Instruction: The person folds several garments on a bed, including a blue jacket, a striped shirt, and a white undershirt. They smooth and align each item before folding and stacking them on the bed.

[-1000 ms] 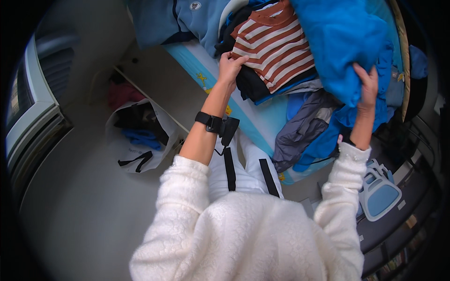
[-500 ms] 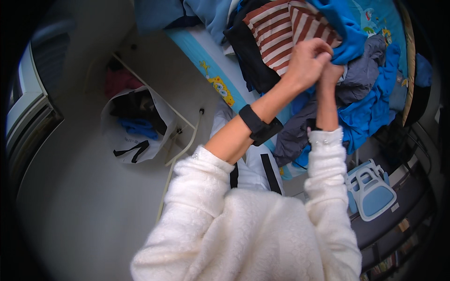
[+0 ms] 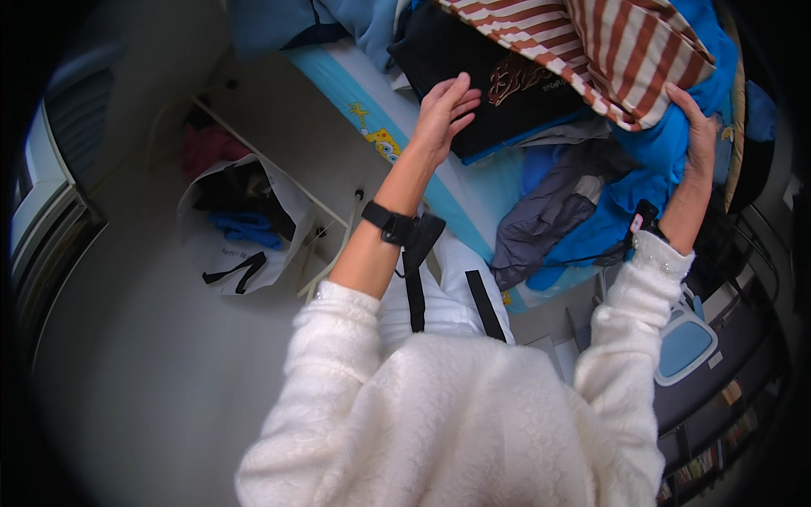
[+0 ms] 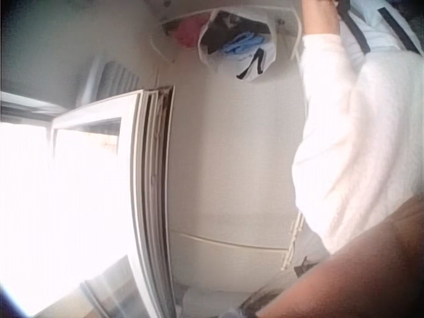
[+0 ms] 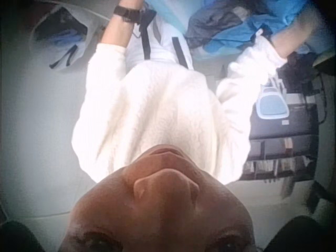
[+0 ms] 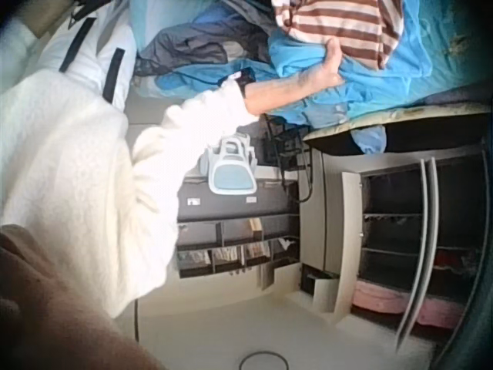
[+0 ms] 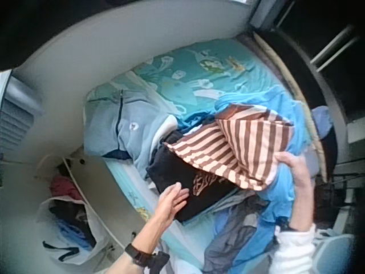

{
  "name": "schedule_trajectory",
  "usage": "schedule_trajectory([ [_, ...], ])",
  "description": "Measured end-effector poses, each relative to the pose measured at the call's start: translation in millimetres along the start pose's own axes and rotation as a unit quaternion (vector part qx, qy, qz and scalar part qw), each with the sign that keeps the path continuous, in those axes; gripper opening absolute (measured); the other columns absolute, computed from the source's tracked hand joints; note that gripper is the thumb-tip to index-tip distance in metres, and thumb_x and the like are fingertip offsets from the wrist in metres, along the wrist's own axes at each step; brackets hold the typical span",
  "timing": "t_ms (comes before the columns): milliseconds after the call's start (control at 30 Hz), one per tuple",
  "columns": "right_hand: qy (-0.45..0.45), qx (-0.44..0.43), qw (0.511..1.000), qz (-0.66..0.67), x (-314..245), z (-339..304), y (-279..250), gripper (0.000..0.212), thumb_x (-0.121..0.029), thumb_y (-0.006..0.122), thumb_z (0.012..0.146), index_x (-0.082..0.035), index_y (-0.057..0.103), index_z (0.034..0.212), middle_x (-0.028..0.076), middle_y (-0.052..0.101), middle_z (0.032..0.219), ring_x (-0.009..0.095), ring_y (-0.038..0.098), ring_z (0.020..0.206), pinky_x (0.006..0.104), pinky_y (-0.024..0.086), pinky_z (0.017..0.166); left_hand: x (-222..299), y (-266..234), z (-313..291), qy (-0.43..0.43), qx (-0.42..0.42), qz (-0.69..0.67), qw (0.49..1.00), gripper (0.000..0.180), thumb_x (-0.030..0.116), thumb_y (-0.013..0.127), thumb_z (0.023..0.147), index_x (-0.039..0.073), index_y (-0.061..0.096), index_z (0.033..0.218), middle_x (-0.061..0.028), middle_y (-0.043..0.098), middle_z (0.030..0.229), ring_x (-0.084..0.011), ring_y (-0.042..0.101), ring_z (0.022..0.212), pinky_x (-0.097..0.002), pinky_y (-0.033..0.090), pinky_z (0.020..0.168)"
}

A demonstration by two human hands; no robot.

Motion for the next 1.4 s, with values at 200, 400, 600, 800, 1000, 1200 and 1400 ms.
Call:
schedule_trajectory([
  [200, -0.086, -0.090, 0.974, -0.187, 9.1, -24.7, 83.7, 0.043, -0.012, 0.073, 0.073, 0.003, 0.058, 0.111, 0.014, 0.066, 0.098, 0.020, 0.065, 0.084, 0.0326, 0.052, 0.074, 33.4, 53.2, 49.7, 0.132, 0.080, 0.041, 0.987, 0.039, -0.001, 0.066, 0.078, -0.001, 0.048, 0.113, -0.0113, 0.061, 0.106, -0.0256, 0.063, 0.093, -0.0375, 0.055, 0.079],
  [400, -0.184, -0.059, 0.949, -0.250, 37.4, -74.2, 135.8, 0.111, -0.017, 0.083, 0.060, -0.008, 0.012, 0.145, 0.019, 0.055, 0.122, 0.032, 0.058, 0.108, 0.0391, 0.044, 0.094, 36.9, 118.9, 29.0, 0.282, -0.100, 0.242, 0.923, 0.018, 0.000, 0.051, 0.080, -0.001, 0.061, 0.095, -0.0173, 0.065, 0.084, -0.0245, 0.063, 0.081, -0.0363, 0.048, 0.068],
  [600, -0.112, 0.131, 0.983, -0.056, 81.6, -43.3, 109.1, 0.047, -0.007, 0.078, 0.064, -0.001, 0.058, 0.107, 0.009, 0.065, 0.102, 0.022, 0.062, 0.091, 0.0323, 0.049, 0.081, 33.6, 132.7, 10.1, 0.382, -0.209, 0.424, 0.794, 0.048, 0.007, 0.061, 0.078, 0.007, 0.054, 0.126, -0.0135, 0.056, 0.110, -0.0251, 0.058, 0.102, -0.0313, 0.047, 0.085],
  [800, -0.061, 0.189, 0.979, 0.047, 94.3, -17.7, 24.6, 0.046, 0.002, 0.077, 0.064, 0.005, 0.062, 0.107, 0.011, 0.064, 0.107, 0.020, 0.062, 0.093, 0.0319, 0.049, 0.084, 68.9, 64.6, 5.6, 0.469, 0.168, 0.479, 0.722, 0.043, 0.007, 0.069, 0.071, 0.004, 0.059, 0.113, -0.0121, 0.057, 0.106, -0.0279, 0.055, 0.101, -0.0355, 0.044, 0.089],
  [1000, -0.013, 0.226, 0.966, 0.122, 101.1, -32.1, -26.7, 0.049, 0.005, 0.071, 0.068, 0.006, 0.057, 0.115, 0.013, 0.061, 0.114, 0.022, 0.062, 0.096, 0.0329, 0.049, 0.088, 107.5, 48.3, 72.8, 0.588, 0.114, 0.600, 0.531, 0.037, 0.013, 0.066, 0.074, 0.004, 0.059, 0.110, -0.0124, 0.060, 0.105, -0.0312, 0.052, 0.104, -0.0496, 0.035, 0.095],
  [1200, 0.060, 0.265, 0.955, 0.122, 145.8, -48.4, -16.9, 0.051, 0.003, 0.071, 0.069, 0.007, 0.054, 0.117, 0.014, 0.061, 0.113, 0.022, 0.061, 0.094, 0.0323, 0.049, 0.086, 90.9, 71.8, 112.9, 0.428, 0.097, 0.815, 0.379, 0.022, 0.006, 0.062, 0.070, 0.008, 0.059, 0.091, -0.0059, 0.062, 0.082, -0.0282, 0.056, 0.093, -0.0607, 0.029, 0.093],
  [1400, 0.063, 0.268, 0.954, 0.118, 157.2, -46.5, -21.7, 0.046, -0.002, 0.071, 0.072, 0.009, 0.055, 0.114, 0.017, 0.062, 0.111, 0.024, 0.063, 0.092, 0.0338, 0.052, 0.084, 88.4, 49.3, 101.0, 0.512, 0.150, 0.714, 0.454, 0.044, 0.018, 0.071, 0.070, 0.010, 0.057, 0.110, -0.0092, 0.056, 0.107, -0.0289, 0.050, 0.105, -0.0478, 0.031, 0.093],
])
Point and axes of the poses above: each hand's wrist, its own z-axis towards the middle knuckle, its own y-axis out of the palm, x = y × z, the point moved 3 cm from there along z, towards the middle knuckle
